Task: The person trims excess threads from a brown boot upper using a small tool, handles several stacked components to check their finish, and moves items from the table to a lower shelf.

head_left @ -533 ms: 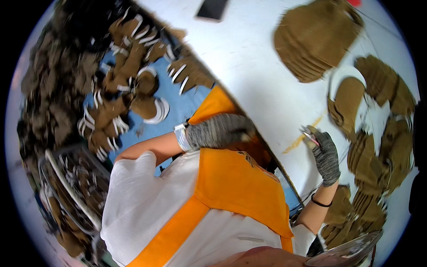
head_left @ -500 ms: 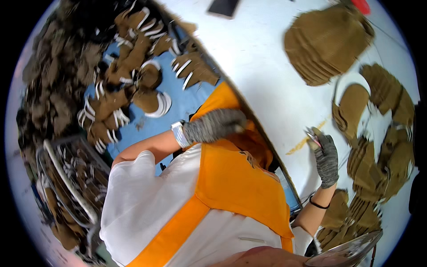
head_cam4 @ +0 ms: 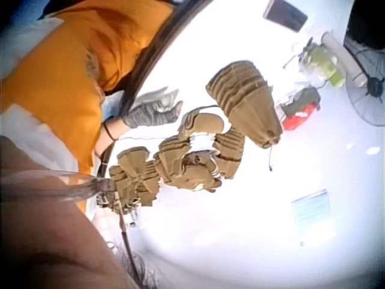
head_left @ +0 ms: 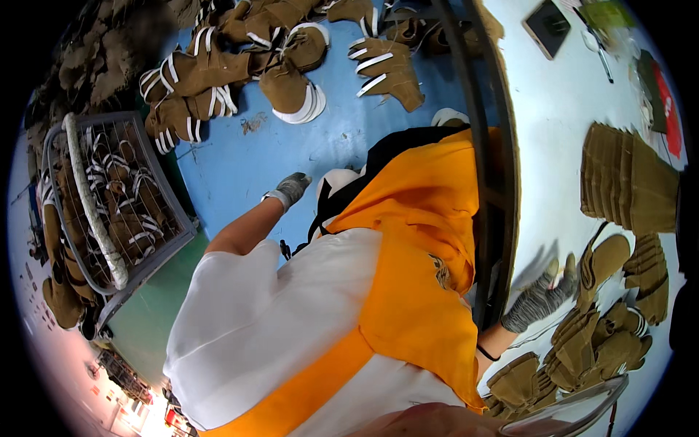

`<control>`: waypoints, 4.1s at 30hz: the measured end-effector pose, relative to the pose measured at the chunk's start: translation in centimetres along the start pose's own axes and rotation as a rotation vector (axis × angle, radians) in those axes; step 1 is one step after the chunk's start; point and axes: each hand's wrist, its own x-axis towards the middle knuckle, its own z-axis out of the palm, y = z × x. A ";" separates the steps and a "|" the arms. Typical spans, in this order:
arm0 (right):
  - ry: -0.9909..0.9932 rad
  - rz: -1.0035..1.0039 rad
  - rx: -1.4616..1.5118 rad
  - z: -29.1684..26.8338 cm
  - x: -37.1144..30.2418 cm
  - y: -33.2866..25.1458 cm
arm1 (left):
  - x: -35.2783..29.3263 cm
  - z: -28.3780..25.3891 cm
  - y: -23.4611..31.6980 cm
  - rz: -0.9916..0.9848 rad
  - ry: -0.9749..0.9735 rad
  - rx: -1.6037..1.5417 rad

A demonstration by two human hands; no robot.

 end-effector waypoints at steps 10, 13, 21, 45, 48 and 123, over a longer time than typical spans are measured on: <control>-0.460 -0.782 -0.620 13.4 2.4 -12.5 | 2.5 3.1 2.2 0.086 -0.051 -0.595; -0.508 -0.827 -0.573 14.6 3.7 -13.0 | 3.5 4.8 -1.1 0.066 -0.027 -0.485; -0.564 -0.811 -0.481 15.0 4.5 -13.3 | 4.6 6.1 -4.8 -0.020 -0.042 -0.253; -0.478 -0.826 -0.594 18.0 6.1 -13.1 | 21.1 -25.3 6.1 -0.118 0.902 0.026; -0.511 -0.815 -0.614 17.9 6.2 -12.8 | 25.5 -28.3 6.2 -0.080 0.798 0.104; -0.488 -0.833 -0.545 18.1 6.0 -13.1 | 22.7 -8.6 9.7 -0.013 0.276 -0.956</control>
